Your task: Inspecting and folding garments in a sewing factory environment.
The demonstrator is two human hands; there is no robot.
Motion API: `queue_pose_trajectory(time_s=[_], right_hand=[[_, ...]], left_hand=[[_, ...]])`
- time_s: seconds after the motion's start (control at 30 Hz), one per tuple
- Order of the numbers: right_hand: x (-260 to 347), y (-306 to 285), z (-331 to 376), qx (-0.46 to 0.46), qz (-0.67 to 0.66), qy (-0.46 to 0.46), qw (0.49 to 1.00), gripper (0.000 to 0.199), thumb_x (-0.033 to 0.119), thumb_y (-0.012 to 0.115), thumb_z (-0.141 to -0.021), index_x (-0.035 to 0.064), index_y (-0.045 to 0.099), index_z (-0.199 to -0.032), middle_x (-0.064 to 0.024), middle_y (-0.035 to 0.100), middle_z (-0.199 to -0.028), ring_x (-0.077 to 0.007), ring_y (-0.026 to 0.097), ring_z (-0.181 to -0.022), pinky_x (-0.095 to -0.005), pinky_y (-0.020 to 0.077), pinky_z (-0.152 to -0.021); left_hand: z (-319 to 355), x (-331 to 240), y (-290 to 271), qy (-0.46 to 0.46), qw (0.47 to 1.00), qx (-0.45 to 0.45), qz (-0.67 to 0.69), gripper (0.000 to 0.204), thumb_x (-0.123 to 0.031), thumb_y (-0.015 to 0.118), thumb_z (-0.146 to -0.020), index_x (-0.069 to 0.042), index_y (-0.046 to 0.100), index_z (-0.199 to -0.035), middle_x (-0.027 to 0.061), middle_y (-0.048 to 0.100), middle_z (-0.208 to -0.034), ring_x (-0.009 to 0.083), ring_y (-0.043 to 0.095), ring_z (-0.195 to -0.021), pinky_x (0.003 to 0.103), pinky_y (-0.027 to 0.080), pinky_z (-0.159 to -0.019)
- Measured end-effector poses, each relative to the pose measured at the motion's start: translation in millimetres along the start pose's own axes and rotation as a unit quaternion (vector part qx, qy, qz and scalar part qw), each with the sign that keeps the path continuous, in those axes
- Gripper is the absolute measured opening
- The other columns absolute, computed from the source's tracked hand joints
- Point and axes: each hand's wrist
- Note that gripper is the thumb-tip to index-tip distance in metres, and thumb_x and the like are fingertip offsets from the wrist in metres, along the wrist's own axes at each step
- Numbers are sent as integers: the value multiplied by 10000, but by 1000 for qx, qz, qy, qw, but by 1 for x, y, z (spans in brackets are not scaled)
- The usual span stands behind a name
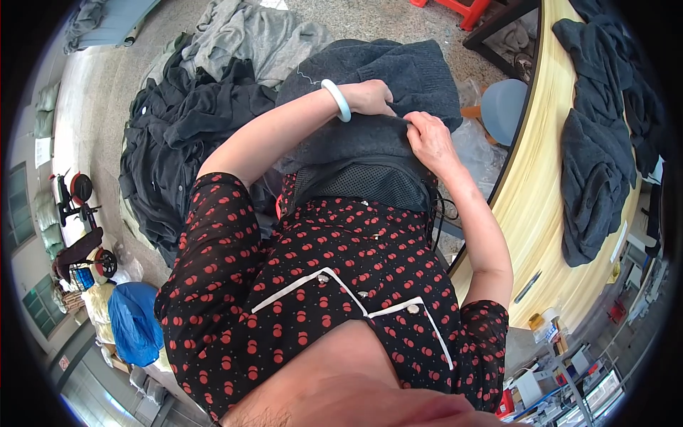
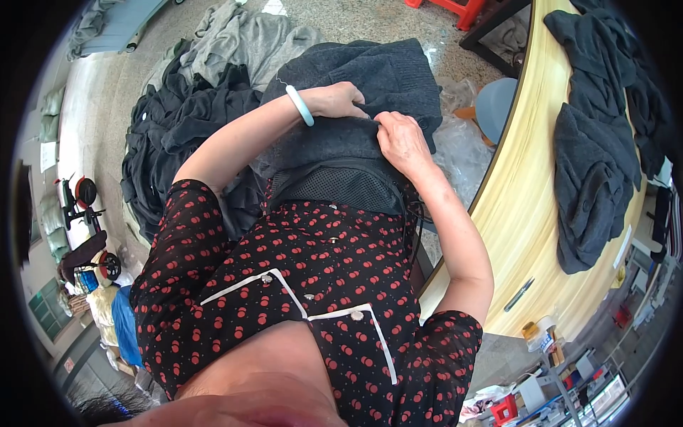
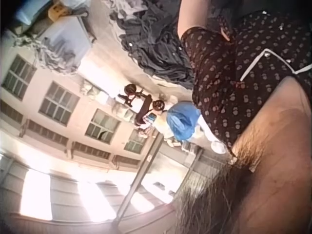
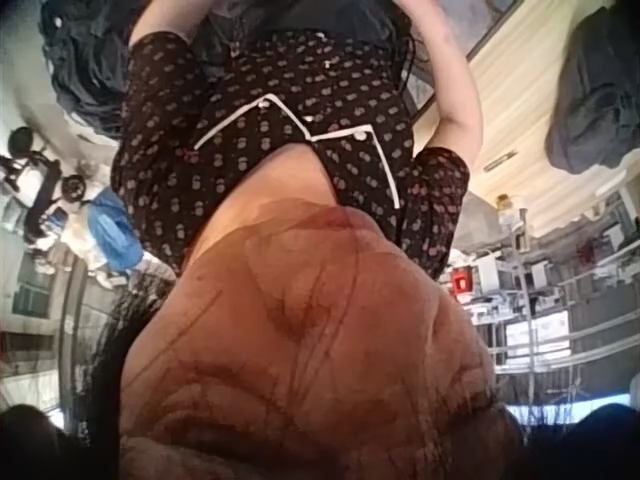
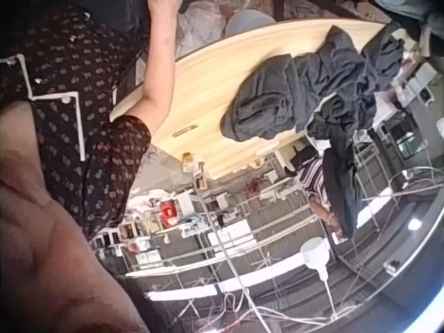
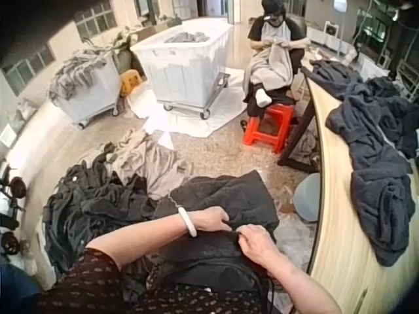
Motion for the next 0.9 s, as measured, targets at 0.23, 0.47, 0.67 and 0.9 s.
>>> queue_pose_trajectory(time_s=[0.23,0.47,0.67,0.9], right_hand=[[12,-9,-11,-11,-47,45,998,150,74,533,-733,25,596,-860,-128,605,-818,-281,589,-784,-348,451,-732],[9,-2,-11,-31,-81,77,993,156,60,556,-719,27,607,-862,-96,627,-829,-217,612,-781,-292,461,-709],[20,-2,-17,-8,-118,165,979,163,81,585,-707,25,601,-859,-94,621,-794,-176,607,-745,-279,461,-683],[12,3,-15,-48,-44,164,984,234,133,623,-719,30,594,-926,-139,632,-824,-236,623,-795,-315,472,-689]], left_hand=[[8,-14,10,-82,970,-136,186,404,-228,634,-768,117,574,-970,165,610,-879,183,563,-810,304,441,-730],[6,-15,13,-113,954,-157,228,454,-218,622,-783,140,527,-1045,191,594,-961,203,562,-891,299,439,-765],[8,-15,14,-121,950,-120,260,463,-221,600,-800,140,508,-1075,197,584,-993,209,561,-912,300,439,-780],[14,-17,14,-100,957,-110,248,346,-235,564,-819,79,574,-965,164,610,-909,216,581,-846,334,448,-739]])
Point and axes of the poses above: each hand's wrist, its own z-axis away from the middle knuckle, its own y-axis out of the palm, x = y × z
